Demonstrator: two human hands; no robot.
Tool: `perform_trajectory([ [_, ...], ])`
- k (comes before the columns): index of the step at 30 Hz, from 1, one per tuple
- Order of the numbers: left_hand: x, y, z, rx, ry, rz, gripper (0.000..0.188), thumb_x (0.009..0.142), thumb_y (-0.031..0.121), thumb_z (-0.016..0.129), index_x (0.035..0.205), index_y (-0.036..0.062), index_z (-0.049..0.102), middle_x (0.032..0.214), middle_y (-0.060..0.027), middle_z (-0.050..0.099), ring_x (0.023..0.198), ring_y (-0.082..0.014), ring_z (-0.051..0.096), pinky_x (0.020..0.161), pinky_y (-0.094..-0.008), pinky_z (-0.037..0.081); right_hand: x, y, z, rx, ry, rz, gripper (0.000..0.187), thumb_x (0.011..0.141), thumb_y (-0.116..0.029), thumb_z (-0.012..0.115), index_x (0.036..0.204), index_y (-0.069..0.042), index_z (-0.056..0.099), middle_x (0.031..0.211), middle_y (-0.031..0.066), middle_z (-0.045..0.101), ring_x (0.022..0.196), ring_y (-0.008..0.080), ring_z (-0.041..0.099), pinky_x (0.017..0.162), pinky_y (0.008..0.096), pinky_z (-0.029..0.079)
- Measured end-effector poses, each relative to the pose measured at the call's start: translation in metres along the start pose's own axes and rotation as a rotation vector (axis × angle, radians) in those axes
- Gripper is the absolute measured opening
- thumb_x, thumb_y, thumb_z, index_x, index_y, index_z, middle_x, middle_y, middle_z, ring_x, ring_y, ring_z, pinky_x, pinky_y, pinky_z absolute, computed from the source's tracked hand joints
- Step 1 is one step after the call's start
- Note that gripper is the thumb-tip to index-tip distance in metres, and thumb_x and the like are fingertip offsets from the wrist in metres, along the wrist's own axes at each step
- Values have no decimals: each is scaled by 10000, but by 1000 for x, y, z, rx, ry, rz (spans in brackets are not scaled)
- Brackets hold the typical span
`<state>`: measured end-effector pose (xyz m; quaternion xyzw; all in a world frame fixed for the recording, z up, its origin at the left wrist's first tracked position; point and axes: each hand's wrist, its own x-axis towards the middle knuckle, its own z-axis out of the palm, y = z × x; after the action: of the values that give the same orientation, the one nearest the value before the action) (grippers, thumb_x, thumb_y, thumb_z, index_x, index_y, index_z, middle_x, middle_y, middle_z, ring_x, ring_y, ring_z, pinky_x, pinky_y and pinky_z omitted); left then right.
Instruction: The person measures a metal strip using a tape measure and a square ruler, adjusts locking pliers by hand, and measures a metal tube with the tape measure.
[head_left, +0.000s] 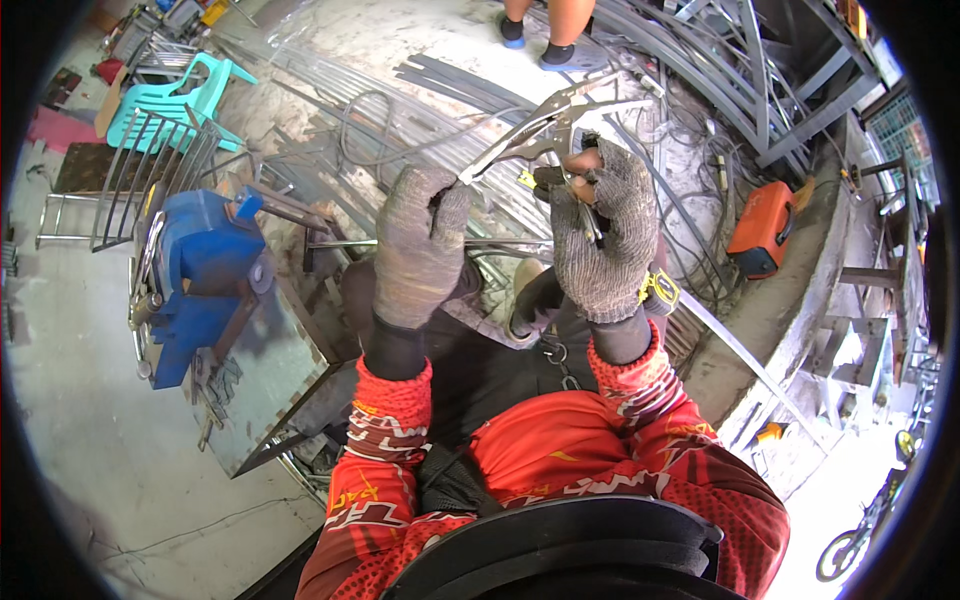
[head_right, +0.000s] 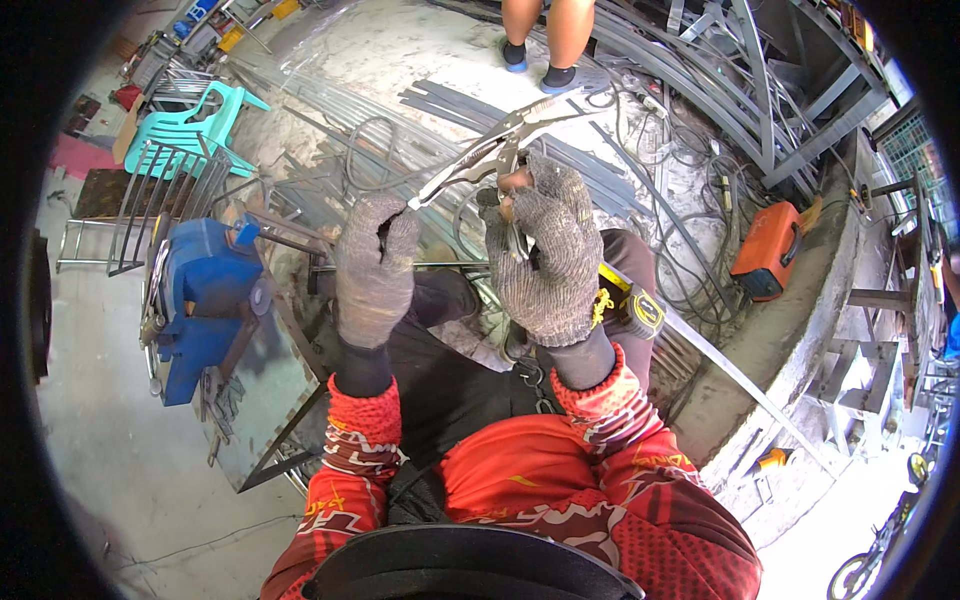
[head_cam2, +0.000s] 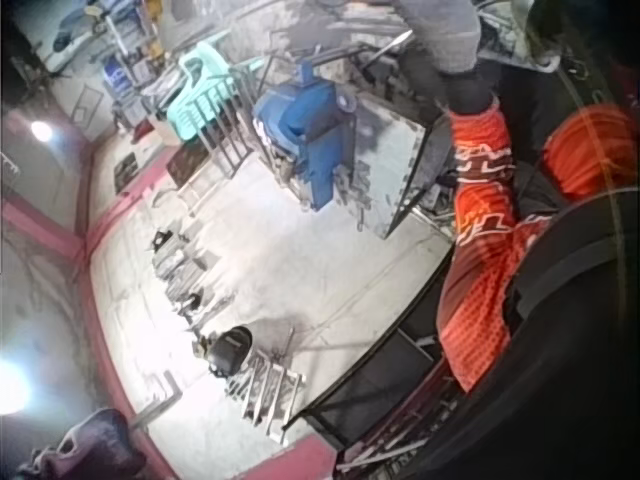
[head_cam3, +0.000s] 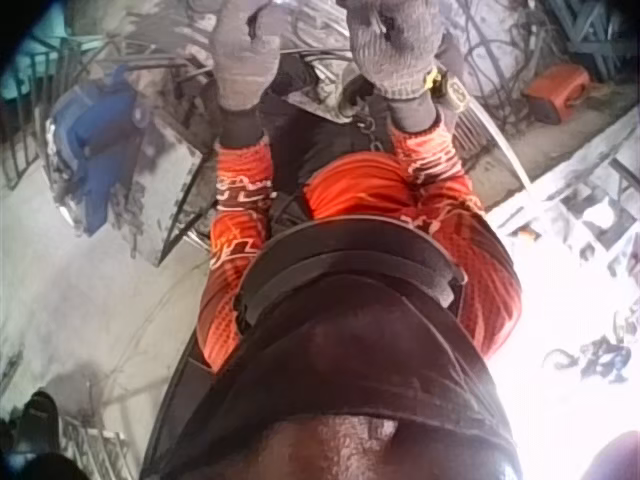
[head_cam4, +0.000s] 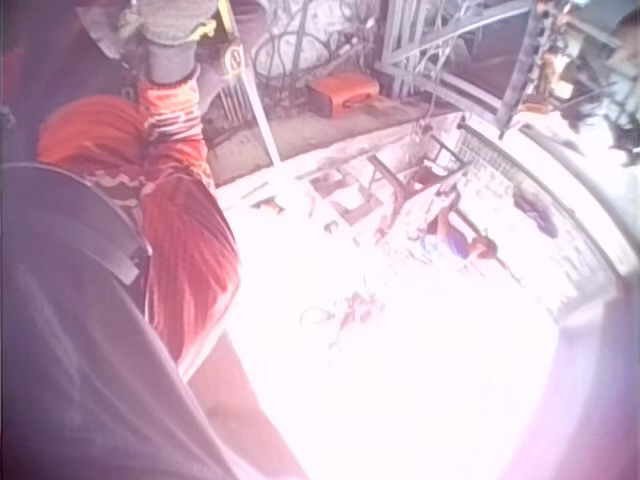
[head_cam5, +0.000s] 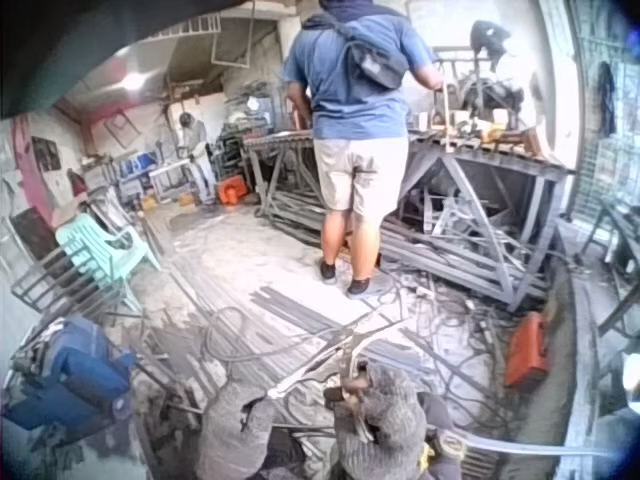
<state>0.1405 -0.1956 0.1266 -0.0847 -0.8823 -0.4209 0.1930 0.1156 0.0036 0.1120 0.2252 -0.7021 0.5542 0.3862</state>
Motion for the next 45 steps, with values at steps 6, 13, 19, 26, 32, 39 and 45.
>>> perform_trajectory([
  [6,-18,-17,17,-1794,-358,-533,854,988,663,450,1464,-46,417,1393,-256,539,1208,-425,582,1047,-599,464,-4,-6,-4,164,-102,-12,340,762,109,733,1014,-88,616,1090,169,668,940,324,688,781,389,552],
  [13,-7,1,39,-2001,-523,-487,598,1021,370,405,1566,150,291,1594,-245,279,1443,-327,355,1183,-496,333,-8,-1,-16,-70,-261,-99,331,778,91,750,1071,-14,638,1070,179,658,914,340,671,767,408,547],
  [19,-7,-7,41,-1455,-292,-312,545,941,155,479,1475,94,397,1453,-220,431,1309,-281,484,1114,-409,412,-14,-8,-7,-21,-363,244,461,835,19,729,1247,-8,522,1026,156,608,875,305,678,750,392,541],
  [26,-32,-54,66,-1181,119,-415,349,797,37,602,1141,-21,625,896,-116,677,780,-214,675,694,-317,576,-35,-10,12,231,-502,385,523,790,25,767,1245,-45,519,960,61,565,865,169,592,758,305,513],
  [32,-17,-25,35,-1358,-70,-585,378,781,35,616,1159,17,610,882,-92,671,689,-176,645,586,-295,536,-18,17,-12,403,-326,714,324,890,0,685,1192,-15,570,990,20,545,918,106,542,784,260,494],
  [39,-26,-8,42,-1143,-283,-595,388,781,73,592,1165,20,581,815,-62,626,643,-144,611,591,-277,521,-2,24,9,589,-617,855,237,981,-168,674,1152,-25,593,935,8,591,911,71,536,827,281,472],
  [45,-46,-40,57,-1118,-346,-670,336,844,38,570,1179,15,598,848,-57,642,711,-152,661,650,-285,556,-6,115,-57,64,-447,870,252,940,-184,699,1114,-8,650,939,36,658,893,113,581,813,273,484],
])
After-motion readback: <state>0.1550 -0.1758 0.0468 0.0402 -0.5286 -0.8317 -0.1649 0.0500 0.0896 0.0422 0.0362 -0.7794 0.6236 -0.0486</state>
